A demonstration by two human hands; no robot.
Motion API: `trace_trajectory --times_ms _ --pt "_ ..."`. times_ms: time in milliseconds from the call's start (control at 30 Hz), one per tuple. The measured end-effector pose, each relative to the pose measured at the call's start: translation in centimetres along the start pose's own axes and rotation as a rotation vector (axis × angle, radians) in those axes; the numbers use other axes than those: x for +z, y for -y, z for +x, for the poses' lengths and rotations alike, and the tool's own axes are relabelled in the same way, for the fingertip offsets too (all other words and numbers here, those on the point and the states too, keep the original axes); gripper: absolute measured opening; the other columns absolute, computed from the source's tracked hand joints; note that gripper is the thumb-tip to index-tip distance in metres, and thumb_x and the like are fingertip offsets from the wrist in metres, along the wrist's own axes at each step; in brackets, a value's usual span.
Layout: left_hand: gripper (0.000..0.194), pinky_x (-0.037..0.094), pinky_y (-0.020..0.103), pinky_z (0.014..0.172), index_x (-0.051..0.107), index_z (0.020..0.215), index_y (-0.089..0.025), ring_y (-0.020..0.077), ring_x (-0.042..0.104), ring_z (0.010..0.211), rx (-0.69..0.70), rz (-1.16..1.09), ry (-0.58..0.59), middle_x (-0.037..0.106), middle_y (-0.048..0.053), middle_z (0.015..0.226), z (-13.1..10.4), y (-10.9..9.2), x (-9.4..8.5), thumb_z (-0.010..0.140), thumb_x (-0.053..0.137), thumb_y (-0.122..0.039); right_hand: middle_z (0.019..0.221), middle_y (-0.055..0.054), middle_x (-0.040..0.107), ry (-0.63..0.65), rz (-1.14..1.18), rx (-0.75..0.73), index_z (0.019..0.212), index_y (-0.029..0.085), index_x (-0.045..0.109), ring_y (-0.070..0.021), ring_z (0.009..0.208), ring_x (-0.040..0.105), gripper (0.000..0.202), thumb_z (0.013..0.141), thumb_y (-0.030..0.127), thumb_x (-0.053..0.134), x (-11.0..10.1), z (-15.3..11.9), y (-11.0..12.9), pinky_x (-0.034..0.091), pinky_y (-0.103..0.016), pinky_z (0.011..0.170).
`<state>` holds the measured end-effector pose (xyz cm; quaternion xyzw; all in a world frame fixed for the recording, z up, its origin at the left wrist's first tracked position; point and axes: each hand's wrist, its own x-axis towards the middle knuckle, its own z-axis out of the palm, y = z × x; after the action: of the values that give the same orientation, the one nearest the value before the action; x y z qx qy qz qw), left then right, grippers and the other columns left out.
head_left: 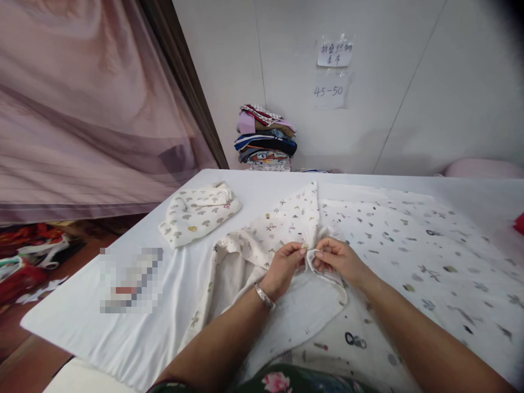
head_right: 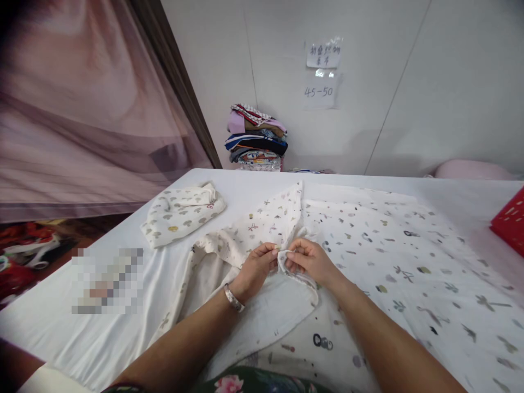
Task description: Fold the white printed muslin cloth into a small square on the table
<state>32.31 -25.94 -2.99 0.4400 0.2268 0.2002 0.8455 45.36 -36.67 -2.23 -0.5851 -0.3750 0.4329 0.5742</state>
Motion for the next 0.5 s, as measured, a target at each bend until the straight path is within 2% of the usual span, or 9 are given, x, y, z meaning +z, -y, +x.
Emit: trace_trajectory --times_ms 267,400,500 --pt "0.031 0.036 0.022 0.059 0.060 0.074 -0.015 0.0077 0.047 0.059 0.114 0.178 0.003 0.057 -0.001 0.064 -0.7 -0.6 0.6 0.063 0.074 -0.039 0.061 -0.001 0.064 -0.107 0.004 -0.015 0.077 0.019 0.051 -0.0113 0.050 0.057 0.028 0.076 0.045 0.061 0.4 0.1 -0.1 0.035 -0.021 0.043" --pt "0.032 0.035 0.021 0.057 0.055 0.079 -0.016 0.0077 0.048 0.058 0.162 0.283 0.035 0.056 -0.003 0.064 -0.8 0.0 0.6 0.061 0.076 -0.032 0.053 0.002 0.060 -0.103 -0.028 -0.033 0.077 0.019 0.051 -0.0105 0.046 0.054 0.025 0.078 0.042 0.059 0.6 0.2 -0.5 0.034 -0.021 0.042" --pt "0.024 0.033 0.020 0.054 0.052 0.076 -0.017 0.0067 0.044 0.055 0.204 0.397 -0.014 0.051 -0.005 0.061 -0.6 0.6 0.4 0.066 0.072 -0.027 0.053 0.003 0.059 -0.097 -0.073 -0.038 0.079 0.019 0.051 -0.0108 0.046 0.055 0.022 0.079 0.040 0.058 0.9 0.1 -0.6 0.034 -0.020 0.042"
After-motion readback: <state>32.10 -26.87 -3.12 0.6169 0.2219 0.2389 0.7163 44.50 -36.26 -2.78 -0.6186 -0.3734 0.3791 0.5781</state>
